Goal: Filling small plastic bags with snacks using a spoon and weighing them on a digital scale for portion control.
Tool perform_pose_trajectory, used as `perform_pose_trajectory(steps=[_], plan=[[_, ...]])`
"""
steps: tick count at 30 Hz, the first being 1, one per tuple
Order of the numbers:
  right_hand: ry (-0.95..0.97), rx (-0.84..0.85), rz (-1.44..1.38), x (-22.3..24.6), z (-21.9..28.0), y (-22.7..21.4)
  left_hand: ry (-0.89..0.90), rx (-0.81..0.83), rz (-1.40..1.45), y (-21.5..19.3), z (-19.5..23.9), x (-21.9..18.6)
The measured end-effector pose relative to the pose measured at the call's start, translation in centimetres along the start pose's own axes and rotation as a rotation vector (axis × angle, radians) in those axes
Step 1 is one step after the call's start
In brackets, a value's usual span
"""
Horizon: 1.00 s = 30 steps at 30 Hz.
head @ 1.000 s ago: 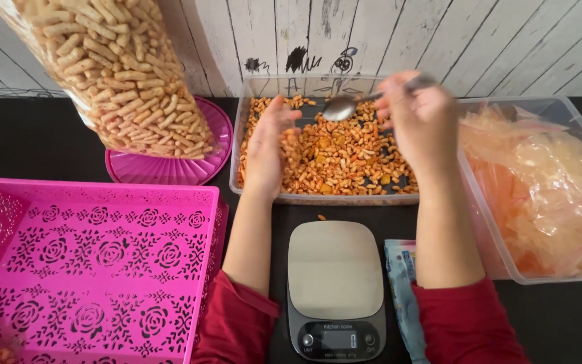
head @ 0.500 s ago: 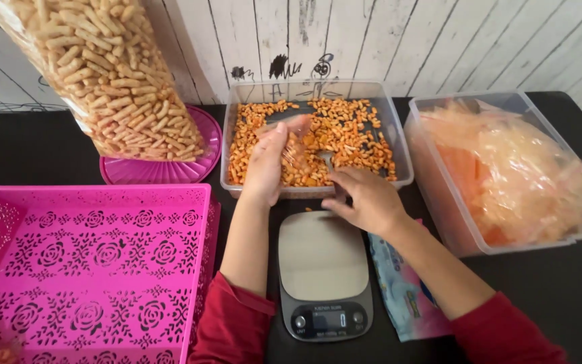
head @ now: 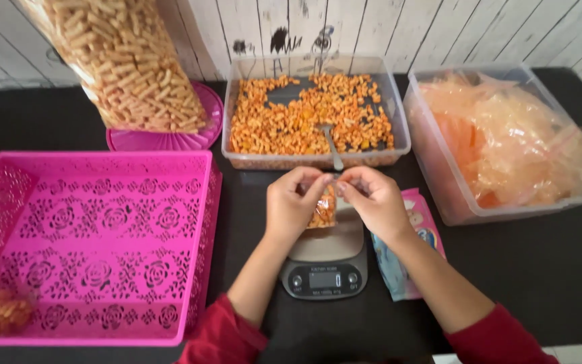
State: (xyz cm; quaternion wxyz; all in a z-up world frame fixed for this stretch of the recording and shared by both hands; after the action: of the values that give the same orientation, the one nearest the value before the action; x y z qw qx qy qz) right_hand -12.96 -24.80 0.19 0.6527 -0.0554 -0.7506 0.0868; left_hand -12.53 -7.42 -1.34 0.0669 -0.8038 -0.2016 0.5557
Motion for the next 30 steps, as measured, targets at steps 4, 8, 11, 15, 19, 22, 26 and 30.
perform_pose_trajectory(steps=[4, 8, 11, 15, 19, 22, 26, 30], plan=[[0.016, -0.018, 0.121, -1.1, 2.3, -0.4, 0.100, -0.011, -0.010, -2.5, 2.2, -0.2], [-0.134, -0.075, 0.329, -2.2, 2.4, -0.2, 0.152, -0.064, -0.085, -3.7, 2.6, 0.8], [-0.267, -0.074, 0.428, -2.2, 2.3, 0.0, 0.164, -0.155, -0.079, -3.9, 2.6, 2.5], [-0.410, -0.109, 0.401, -2.0, 2.2, -0.3, 0.058, -0.348, 0.045, -3.3, 2.3, 5.8], [-0.313, -0.116, 0.251, -2.9, 2.1, -0.7, 0.003, -0.437, 0.119, -3.6, 2.2, 7.1], [-0.226, -0.149, 0.183, -3.0, 2.2, -0.9, -0.038, -0.453, 0.161, -3.7, 2.3, 6.6], [-0.209, -0.147, 0.155, -3.0, 2.3, -1.0, -0.049, -0.448, 0.184, -3.7, 2.3, 6.3], [-0.199, -0.141, 0.146, -2.7, 2.3, -0.9, -0.053, -0.444, 0.200, -3.7, 2.3, 6.1]])
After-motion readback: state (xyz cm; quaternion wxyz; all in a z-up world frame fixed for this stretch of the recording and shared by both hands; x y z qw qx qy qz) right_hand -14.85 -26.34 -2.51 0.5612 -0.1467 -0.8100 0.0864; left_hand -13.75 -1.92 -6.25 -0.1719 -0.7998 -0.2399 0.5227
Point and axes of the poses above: each hand's wrist, its own z-axis away from the middle knuckle, its own y-axis out of the palm, x = y × z, the point moved 2 cm from there along -z, towards the middle knuckle, and after that the axes turned 7 degrees about y, right-handed, at the moved point
